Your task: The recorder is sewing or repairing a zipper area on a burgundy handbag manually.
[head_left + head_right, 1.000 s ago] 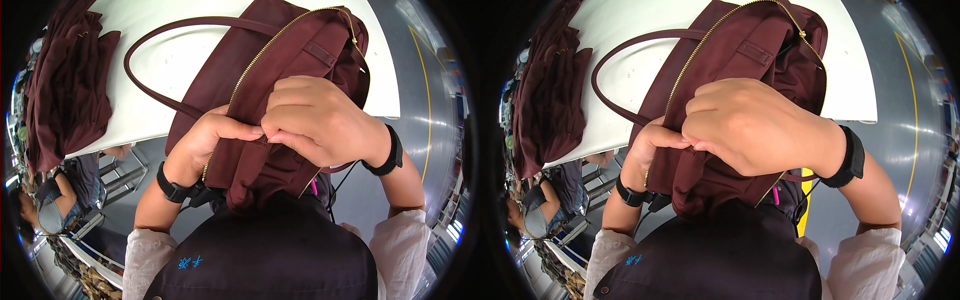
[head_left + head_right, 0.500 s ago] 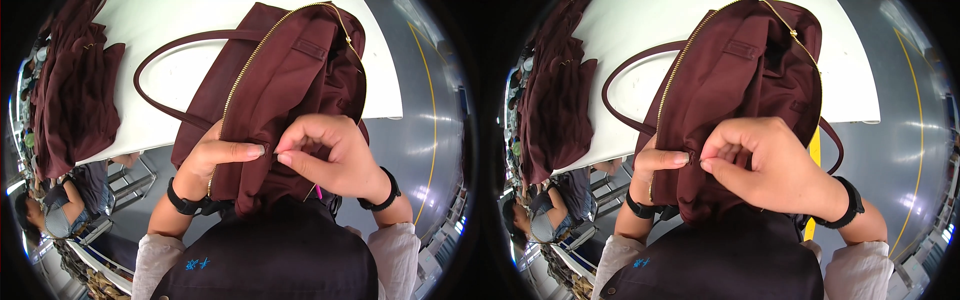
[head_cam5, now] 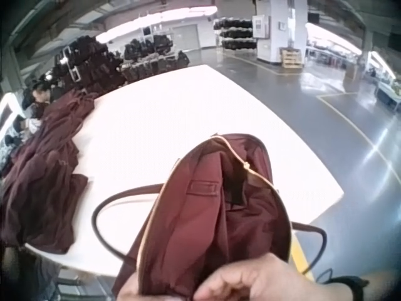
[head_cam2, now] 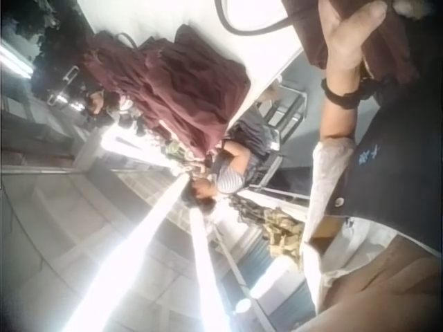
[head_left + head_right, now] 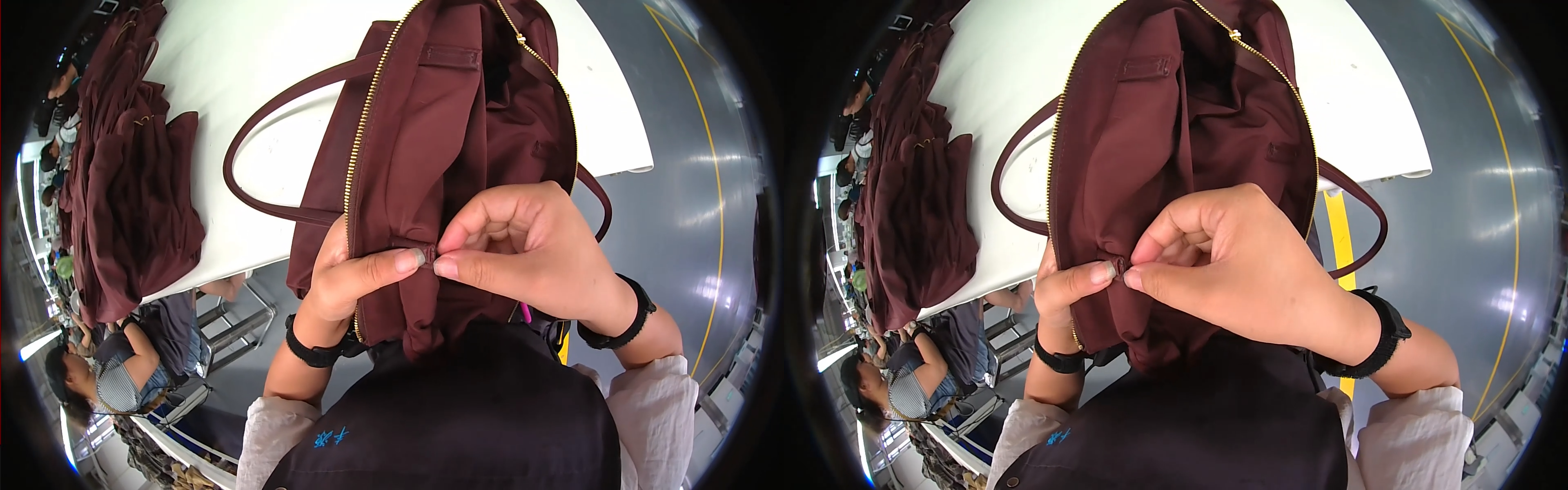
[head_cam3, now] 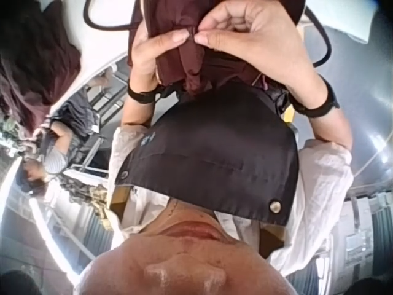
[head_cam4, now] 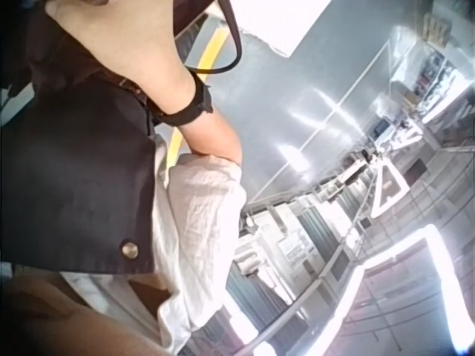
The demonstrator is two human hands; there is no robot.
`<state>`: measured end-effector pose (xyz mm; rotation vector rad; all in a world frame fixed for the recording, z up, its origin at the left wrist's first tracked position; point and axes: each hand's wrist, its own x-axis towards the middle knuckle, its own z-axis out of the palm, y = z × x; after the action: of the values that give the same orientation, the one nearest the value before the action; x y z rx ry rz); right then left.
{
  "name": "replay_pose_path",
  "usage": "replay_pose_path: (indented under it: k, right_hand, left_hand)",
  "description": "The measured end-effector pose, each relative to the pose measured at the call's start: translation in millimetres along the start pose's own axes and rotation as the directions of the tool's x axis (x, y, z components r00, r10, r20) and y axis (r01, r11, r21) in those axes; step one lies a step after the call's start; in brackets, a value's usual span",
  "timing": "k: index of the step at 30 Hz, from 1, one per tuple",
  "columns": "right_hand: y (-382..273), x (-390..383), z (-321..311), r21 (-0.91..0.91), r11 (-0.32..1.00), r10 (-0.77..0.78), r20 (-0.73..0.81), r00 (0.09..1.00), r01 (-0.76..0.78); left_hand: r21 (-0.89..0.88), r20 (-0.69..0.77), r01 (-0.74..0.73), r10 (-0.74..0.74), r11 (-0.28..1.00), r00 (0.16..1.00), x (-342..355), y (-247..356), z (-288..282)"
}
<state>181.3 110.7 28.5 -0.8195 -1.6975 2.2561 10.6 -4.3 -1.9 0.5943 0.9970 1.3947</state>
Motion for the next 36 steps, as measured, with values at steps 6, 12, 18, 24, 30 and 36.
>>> replay_pose_path:
  k: [6,12,18,24,30,36]
  right_hand:
    - [3.2,-1.2,-2.0,0.089,0.995,0.045,0.004,0.999,-0.045]
    - [3.2,-4.2,-3.3,0.084,0.996,0.034,-0.009,0.999,-0.033]
    - [6.0,-4.8,-2.4,0.095,0.995,0.021,-0.029,0.999,-0.018]
    - [17.9,-8.7,8.7,0.157,0.986,-0.031,-0.153,0.988,0.055]
    - [30.3,-11.4,21.0,0.26,0.952,-0.093,-0.256,0.962,0.161]
    - [31.4,-8.9,19.8,0.248,0.958,-0.083,-0.239,0.968,0.143]
  left_hand:
    - [0.06,0.001,-0.057,0.057,0.997,0.998,0.2,-1.3,3.3]
    - [0.104,0.002,-0.062,0.062,0.993,0.998,0.0,-0.7,7.1]
    - [0.179,0.03,-0.102,0.098,0.979,0.995,-0.1,-1.3,8.0]
    - [0.174,0.021,-0.154,0.153,0.973,0.988,-2.4,-5.5,12.1]
    - [0.14,0.002,-0.218,0.219,0.966,0.976,-3.0,-12.0,16.2]
    - [0.163,0.079,-0.251,0.241,0.954,0.967,-0.8,-11.4,15.2]
